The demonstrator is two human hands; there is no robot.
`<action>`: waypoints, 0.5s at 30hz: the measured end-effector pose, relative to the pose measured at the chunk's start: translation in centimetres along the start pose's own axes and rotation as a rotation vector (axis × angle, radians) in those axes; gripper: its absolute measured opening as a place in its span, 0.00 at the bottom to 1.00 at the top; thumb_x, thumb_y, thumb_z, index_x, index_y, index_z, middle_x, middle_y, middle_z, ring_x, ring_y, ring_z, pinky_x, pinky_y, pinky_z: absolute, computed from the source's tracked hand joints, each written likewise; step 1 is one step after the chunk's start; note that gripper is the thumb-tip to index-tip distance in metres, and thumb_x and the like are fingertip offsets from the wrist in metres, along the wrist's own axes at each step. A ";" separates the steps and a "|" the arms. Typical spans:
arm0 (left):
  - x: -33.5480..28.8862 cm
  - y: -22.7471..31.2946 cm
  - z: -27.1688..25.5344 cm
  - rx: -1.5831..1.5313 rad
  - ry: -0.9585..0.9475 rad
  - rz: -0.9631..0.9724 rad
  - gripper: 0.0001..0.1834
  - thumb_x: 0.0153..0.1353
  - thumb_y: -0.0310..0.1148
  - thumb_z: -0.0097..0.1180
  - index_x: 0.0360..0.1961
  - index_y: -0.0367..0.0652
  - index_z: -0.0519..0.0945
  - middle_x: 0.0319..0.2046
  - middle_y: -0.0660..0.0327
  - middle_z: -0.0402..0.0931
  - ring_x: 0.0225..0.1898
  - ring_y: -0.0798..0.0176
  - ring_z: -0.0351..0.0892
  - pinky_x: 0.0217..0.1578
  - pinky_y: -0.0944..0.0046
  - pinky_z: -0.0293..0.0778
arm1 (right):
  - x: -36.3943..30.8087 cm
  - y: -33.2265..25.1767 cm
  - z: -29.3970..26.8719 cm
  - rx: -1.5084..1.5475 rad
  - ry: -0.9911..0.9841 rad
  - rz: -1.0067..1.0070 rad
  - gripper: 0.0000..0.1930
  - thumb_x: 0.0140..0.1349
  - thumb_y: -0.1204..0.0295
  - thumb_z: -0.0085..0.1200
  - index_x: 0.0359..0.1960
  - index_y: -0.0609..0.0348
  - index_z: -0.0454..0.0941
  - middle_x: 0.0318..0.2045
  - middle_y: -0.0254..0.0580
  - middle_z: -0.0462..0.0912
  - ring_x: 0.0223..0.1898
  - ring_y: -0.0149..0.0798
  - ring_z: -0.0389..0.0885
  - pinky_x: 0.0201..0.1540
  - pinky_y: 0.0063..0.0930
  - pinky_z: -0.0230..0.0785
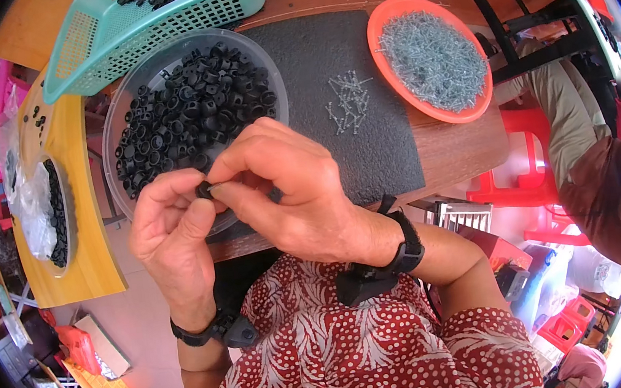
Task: Assembling small black plastic caps with metal screws by hand.
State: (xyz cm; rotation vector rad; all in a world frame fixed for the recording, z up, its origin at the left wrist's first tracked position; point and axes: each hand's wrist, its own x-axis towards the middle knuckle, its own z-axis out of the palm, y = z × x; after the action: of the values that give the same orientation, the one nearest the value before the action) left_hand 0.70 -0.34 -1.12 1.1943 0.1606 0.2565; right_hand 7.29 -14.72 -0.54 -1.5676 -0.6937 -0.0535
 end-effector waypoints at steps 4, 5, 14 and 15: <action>0.1 -0.1 0.2 0.100 0.011 0.113 0.13 0.55 0.19 0.60 0.43 0.31 0.76 0.35 0.61 0.76 0.36 0.72 0.75 0.38 0.75 0.72 | 0.1 0.2 -0.1 -0.071 -0.065 -0.085 0.10 0.48 0.87 0.59 0.34 0.67 0.77 0.29 0.42 0.79 0.27 0.31 0.73 0.29 0.22 0.65; 0.1 -0.1 0.0 0.077 0.004 0.096 0.13 0.54 0.18 0.60 0.42 0.31 0.77 0.35 0.61 0.76 0.36 0.72 0.75 0.38 0.75 0.72 | 0.2 0.4 -0.2 -0.102 -0.064 -0.139 0.10 0.48 0.87 0.60 0.33 0.67 0.77 0.28 0.42 0.79 0.27 0.31 0.74 0.29 0.23 0.66; 2.0 1.5 0.2 0.056 0.003 -0.018 0.12 0.55 0.17 0.58 0.42 0.30 0.77 0.31 0.59 0.78 0.29 0.71 0.77 0.32 0.73 0.76 | 2.7 0.8 -0.2 -0.067 -0.019 -0.145 0.06 0.45 0.83 0.59 0.26 0.60 0.77 0.22 0.39 0.76 0.27 0.44 0.74 0.30 0.32 0.66; 2.1 1.6 -0.1 0.038 -0.005 -0.027 0.12 0.56 0.20 0.59 0.42 0.30 0.77 0.31 0.58 0.78 0.29 0.69 0.77 0.32 0.72 0.75 | 3.0 0.8 -0.4 -0.098 -0.077 -0.195 0.08 0.46 0.84 0.60 0.28 0.63 0.78 0.25 0.40 0.78 0.27 0.39 0.75 0.30 0.28 0.67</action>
State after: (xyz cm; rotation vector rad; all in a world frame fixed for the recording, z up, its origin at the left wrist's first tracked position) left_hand 2.52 0.88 0.39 1.2300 0.1775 0.2279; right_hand 10.21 -13.84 0.12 -1.5980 -0.9148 -0.1747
